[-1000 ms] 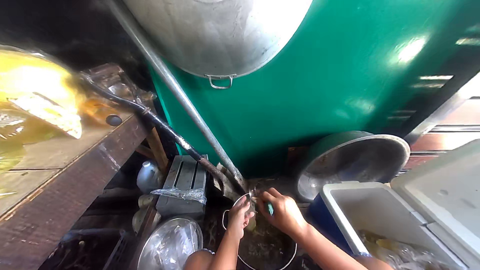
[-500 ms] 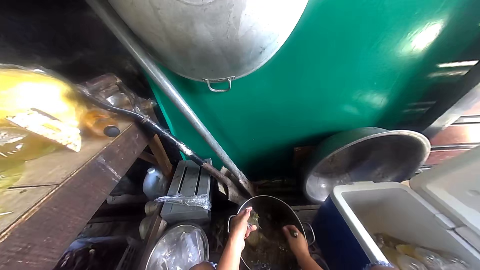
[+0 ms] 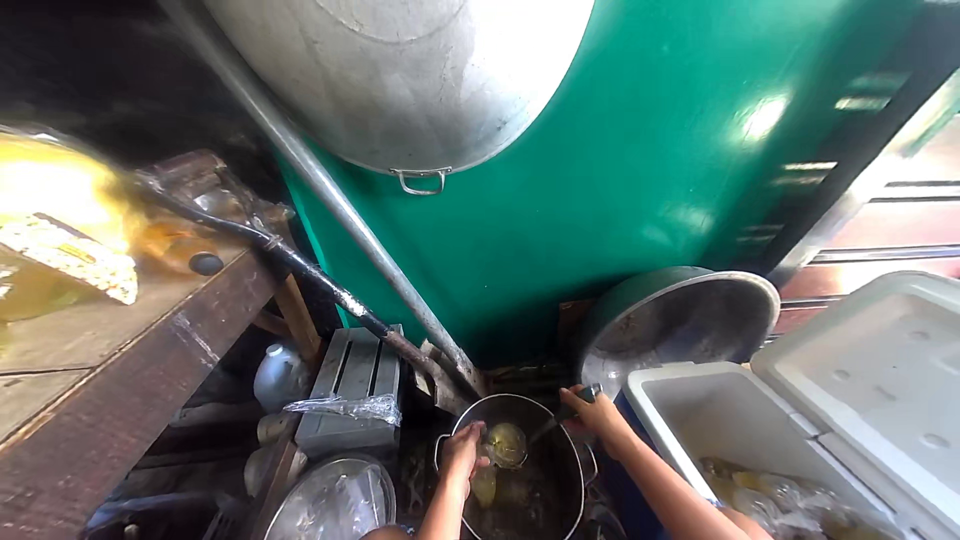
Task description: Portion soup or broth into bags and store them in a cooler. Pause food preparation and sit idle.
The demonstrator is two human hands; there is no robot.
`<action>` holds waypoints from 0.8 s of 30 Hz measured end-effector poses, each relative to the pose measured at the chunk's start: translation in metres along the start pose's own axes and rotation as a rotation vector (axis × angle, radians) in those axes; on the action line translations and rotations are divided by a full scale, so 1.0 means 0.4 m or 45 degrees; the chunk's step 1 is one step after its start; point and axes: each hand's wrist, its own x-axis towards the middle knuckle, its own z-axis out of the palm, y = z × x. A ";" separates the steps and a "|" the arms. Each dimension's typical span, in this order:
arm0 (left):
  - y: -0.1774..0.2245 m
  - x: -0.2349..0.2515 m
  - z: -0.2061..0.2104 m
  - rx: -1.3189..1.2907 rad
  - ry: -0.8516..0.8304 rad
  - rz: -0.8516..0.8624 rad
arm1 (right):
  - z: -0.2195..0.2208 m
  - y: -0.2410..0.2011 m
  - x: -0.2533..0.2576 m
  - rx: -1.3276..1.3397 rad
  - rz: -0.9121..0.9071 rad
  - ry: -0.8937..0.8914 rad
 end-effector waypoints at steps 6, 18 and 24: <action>-0.005 0.006 -0.005 0.013 0.001 0.018 | 0.000 -0.188 -0.067 -0.103 -0.114 -0.025; 0.112 -0.158 0.001 -0.251 0.033 -0.155 | 0.261 -0.318 -0.323 -1.376 -1.010 -0.541; 0.102 -0.135 0.000 -0.156 -0.037 -0.142 | 0.242 -0.214 -0.153 -1.363 -0.744 -0.422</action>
